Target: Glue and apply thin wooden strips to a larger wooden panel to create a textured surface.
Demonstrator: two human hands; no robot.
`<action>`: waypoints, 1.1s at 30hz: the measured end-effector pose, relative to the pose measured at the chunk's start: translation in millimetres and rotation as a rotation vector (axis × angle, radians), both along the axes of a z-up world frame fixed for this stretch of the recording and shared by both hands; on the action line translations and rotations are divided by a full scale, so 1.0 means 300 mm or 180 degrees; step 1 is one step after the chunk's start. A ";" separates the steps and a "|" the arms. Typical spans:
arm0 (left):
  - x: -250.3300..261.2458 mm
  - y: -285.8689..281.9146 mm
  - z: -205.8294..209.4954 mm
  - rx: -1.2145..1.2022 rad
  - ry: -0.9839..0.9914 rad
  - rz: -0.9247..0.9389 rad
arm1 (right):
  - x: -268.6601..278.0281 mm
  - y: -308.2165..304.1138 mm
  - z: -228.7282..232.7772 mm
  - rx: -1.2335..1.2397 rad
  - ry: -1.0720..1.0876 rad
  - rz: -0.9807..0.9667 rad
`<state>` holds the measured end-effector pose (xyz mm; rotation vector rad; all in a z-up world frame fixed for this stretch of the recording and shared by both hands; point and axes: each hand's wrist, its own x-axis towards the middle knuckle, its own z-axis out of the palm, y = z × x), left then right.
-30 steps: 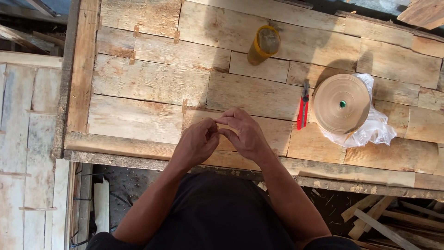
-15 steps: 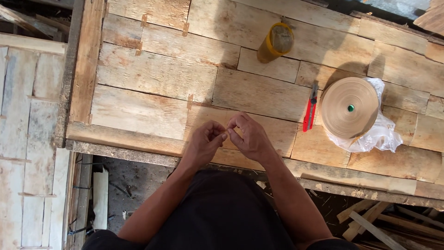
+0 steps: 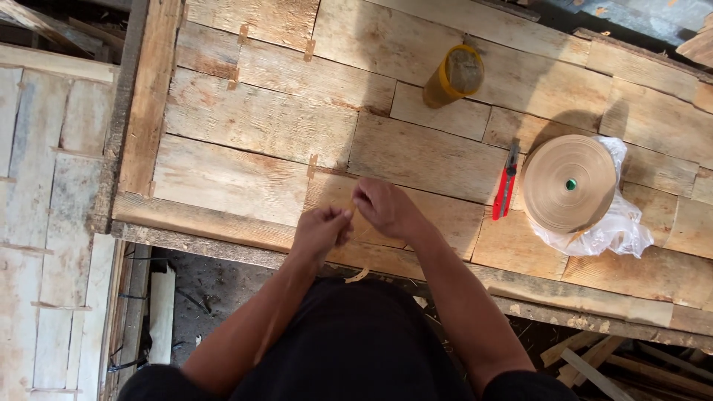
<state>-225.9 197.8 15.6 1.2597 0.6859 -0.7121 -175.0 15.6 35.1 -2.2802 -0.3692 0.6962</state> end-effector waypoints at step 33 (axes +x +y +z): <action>0.228 -0.127 -0.302 0.1458 0.0598 0.0360 | 0.298 0.106 -0.279 -0.1414 -0.0321 0.0410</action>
